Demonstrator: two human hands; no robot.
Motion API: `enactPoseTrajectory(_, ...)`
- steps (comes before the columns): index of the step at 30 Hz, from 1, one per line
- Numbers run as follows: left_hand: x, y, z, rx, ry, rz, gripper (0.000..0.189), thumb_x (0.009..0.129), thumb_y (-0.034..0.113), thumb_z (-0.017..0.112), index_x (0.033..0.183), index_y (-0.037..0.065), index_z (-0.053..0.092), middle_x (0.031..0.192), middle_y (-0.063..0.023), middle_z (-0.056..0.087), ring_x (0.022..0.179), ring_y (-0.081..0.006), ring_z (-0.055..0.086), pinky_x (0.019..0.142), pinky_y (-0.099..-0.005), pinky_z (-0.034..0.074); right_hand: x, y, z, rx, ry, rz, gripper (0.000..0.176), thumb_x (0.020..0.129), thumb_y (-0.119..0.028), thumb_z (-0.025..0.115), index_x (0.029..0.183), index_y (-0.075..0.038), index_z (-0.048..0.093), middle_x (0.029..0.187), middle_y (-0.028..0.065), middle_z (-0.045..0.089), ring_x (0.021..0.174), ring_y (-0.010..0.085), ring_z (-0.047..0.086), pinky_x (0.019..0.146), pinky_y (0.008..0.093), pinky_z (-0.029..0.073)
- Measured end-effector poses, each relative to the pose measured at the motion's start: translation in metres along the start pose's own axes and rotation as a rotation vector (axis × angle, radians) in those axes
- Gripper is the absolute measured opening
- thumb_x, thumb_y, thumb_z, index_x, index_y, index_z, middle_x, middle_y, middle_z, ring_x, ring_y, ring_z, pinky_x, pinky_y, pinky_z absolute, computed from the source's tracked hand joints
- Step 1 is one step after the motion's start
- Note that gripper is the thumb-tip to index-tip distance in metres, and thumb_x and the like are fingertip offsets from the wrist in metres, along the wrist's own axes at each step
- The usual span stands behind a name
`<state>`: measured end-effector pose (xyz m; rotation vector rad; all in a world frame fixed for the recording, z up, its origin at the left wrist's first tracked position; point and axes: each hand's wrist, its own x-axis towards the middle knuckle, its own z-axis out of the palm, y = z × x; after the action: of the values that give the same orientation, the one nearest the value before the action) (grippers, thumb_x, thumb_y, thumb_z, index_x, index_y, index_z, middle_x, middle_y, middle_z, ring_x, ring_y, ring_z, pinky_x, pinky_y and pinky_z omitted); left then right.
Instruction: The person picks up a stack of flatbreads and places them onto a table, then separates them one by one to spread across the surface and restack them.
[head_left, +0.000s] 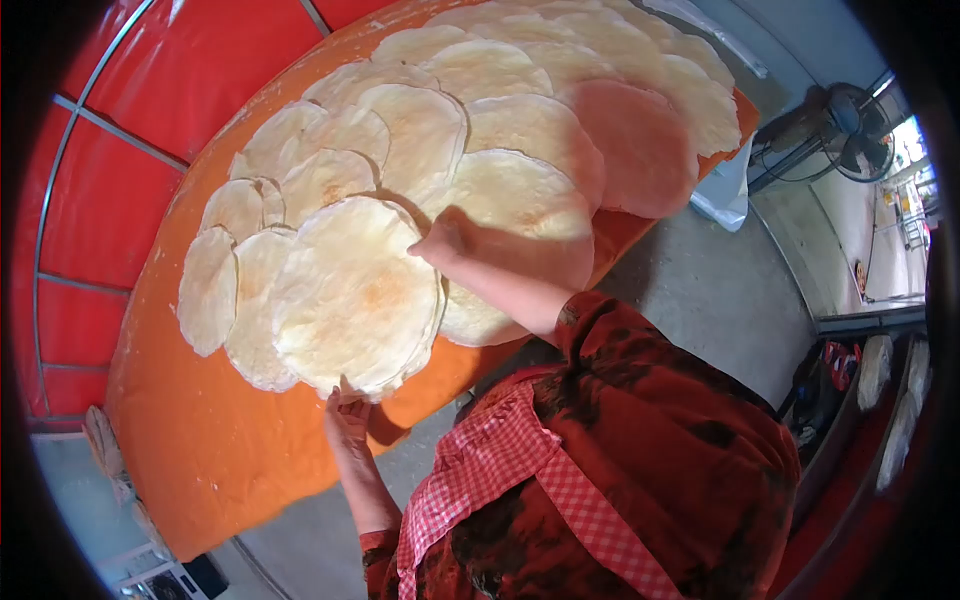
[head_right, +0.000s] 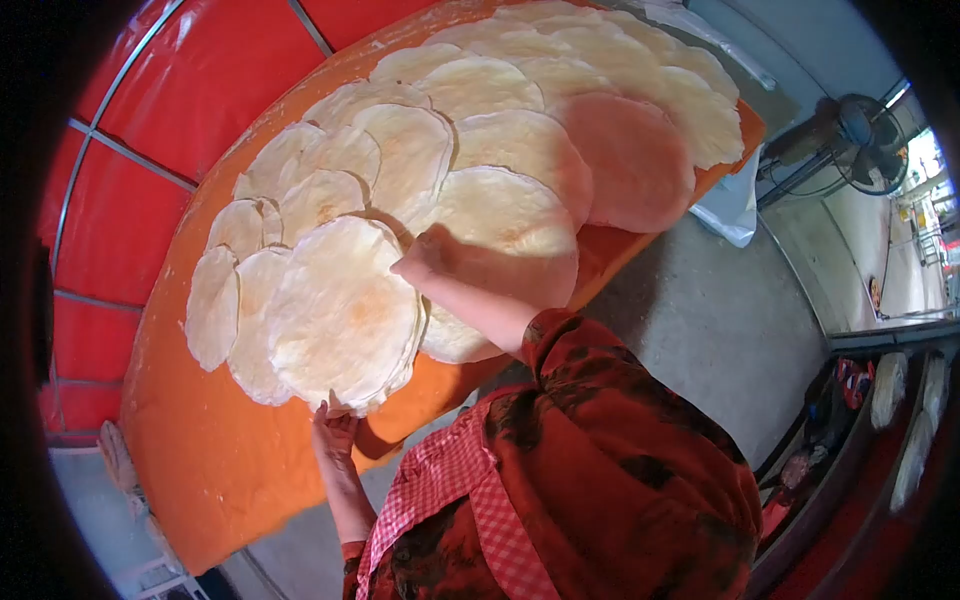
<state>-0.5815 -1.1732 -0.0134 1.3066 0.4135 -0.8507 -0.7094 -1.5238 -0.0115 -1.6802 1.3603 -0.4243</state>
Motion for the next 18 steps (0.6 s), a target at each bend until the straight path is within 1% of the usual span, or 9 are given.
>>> enactPoseTrajectory(3, -0.021, 0.005, 0.033, 0.059, -0.123, -0.010, 0.027, 0.090, 0.028, 0.059, 0.106, 0.007, 0.056, 0.088, -0.0080, 0.060, 0.079, -0.0214, 0.060, 0.064, -0.0354, 0.052, -0.002, -0.004, -0.018, 0.286, -0.237, 0.056, 0.056, 0.061, -0.023, 0.082, 0.102, 0.009, 0.061, 0.100, 0.0213, 0.066, 0.092, 0.0316, 0.065, 0.083, 0.0364, 0.052)
enactPoseTrajectory(5, 0.025, -0.004, 0.005, 0.012, -0.181, -0.060, 0.016, 0.090, 0.023, 0.061, 0.096, 0.008, 0.057, 0.074, -0.0019, 0.055, 0.066, -0.0153, 0.056, 0.055, -0.0293, 0.048, -0.001, -0.008, -0.025, 0.588, -0.405, 0.169, 0.047, 0.062, -0.018, 0.081, 0.099, 0.007, 0.065, 0.097, 0.0178, 0.068, 0.086, 0.0269, 0.067, 0.080, 0.0352, 0.052)
enactPoseTrajectory(6, 0.044, -0.008, -0.006, -0.011, -0.217, -0.087, 0.012, 0.089, 0.020, 0.062, 0.091, 0.009, 0.057, 0.068, 0.0011, 0.052, 0.060, -0.0123, 0.054, 0.050, -0.0262, 0.046, 0.002, -0.010, -0.027, 0.502, -0.421, 0.133, 0.044, 0.063, -0.015, 0.080, 0.098, 0.005, 0.066, 0.096, 0.0160, 0.068, 0.085, 0.0250, 0.067, 0.079, 0.0347, 0.052)
enactPoseTrajectory(9, 0.050, -0.021, 0.003, -0.075, 0.009, 0.015, 0.011, 0.088, 0.011, 0.063, 0.082, 0.010, 0.055, 0.058, 0.0064, 0.043, 0.048, -0.0068, 0.044, 0.042, -0.0205, 0.037, 0.012, -0.014, -0.015, 0.321, -0.411, 0.014, 0.038, 0.063, -0.010, 0.078, 0.097, 0.002, 0.068, 0.094, 0.0115, 0.069, 0.083, 0.0211, 0.067, 0.077, 0.0336, 0.052)
enactPoseTrajectory(13, -0.009, -0.025, 0.044, -0.172, -0.031, 0.024, 0.019, 0.088, 0.009, 0.061, 0.105, 0.004, 0.055, 0.079, -0.0026, 0.059, 0.077, -0.0183, 0.062, 0.073, -0.0400, 0.056, 0.010, -0.018, -0.008, 0.406, -0.387, -0.159, 0.036, 0.063, -0.005, 0.074, 0.099, 0.000, 0.068, 0.087, 0.0085, 0.069, 0.081, 0.0188, 0.066, 0.074, 0.0333, 0.052)
enactPoseTrajectory(14, -0.027, -0.031, 0.055, -0.248, -0.165, 0.066, 0.045, 0.088, 0.009, 0.060, 0.129, 0.004, 0.043, 0.113, -0.0120, 0.060, 0.109, -0.0286, 0.058, 0.093, -0.0542, 0.048, -0.003, -0.031, -0.038, 0.454, -0.378, -0.216, 0.036, 0.064, -0.004, 0.073, 0.099, 0.000, 0.068, 0.086, 0.0083, 0.069, 0.080, 0.0184, 0.065, 0.074, 0.0332, 0.052)
enactPoseTrajectory(16, -0.054, -0.054, 0.079, -0.248, -0.272, 0.064, 0.060, 0.088, 0.009, 0.061, 0.140, 0.007, 0.032, 0.133, -0.0150, 0.049, 0.123, -0.0325, 0.049, 0.096, -0.0552, 0.046, -0.016, -0.030, -0.094, 0.568, -0.353, -0.330, 0.035, 0.064, -0.002, 0.071, 0.099, 0.001, 0.067, 0.087, 0.0070, 0.068, 0.082, 0.0162, 0.064, 0.074, 0.0320, 0.051)
enactPoseTrajectory(17, -0.081, -0.064, 0.103, -0.186, -0.344, 0.092, 0.058, 0.087, 0.009, 0.062, 0.138, 0.005, 0.035, 0.129, -0.0134, 0.053, 0.121, -0.0314, 0.050, 0.095, -0.0537, 0.047, 0.006, 0.002, -0.113, 0.549, -0.308, -0.397, 0.035, 0.065, 0.000, 0.070, 0.100, 0.001, 0.067, 0.091, 0.0069, 0.068, 0.084, 0.0156, 0.063, 0.074, 0.0311, 0.051)
enactPoseTrajectory(18, -0.093, -0.077, 0.116, -0.188, -0.381, -0.011, 0.056, 0.087, 0.009, 0.062, 0.136, 0.003, 0.036, 0.128, -0.0129, 0.053, 0.119, -0.0311, 0.052, 0.095, -0.0509, 0.049, 0.026, 0.027, -0.138, 0.296, -0.085, -0.489, 0.036, 0.062, -0.003, 0.072, 0.098, -0.001, 0.067, 0.086, 0.0064, 0.068, 0.079, 0.0164, 0.063, 0.071, 0.0319, 0.052)
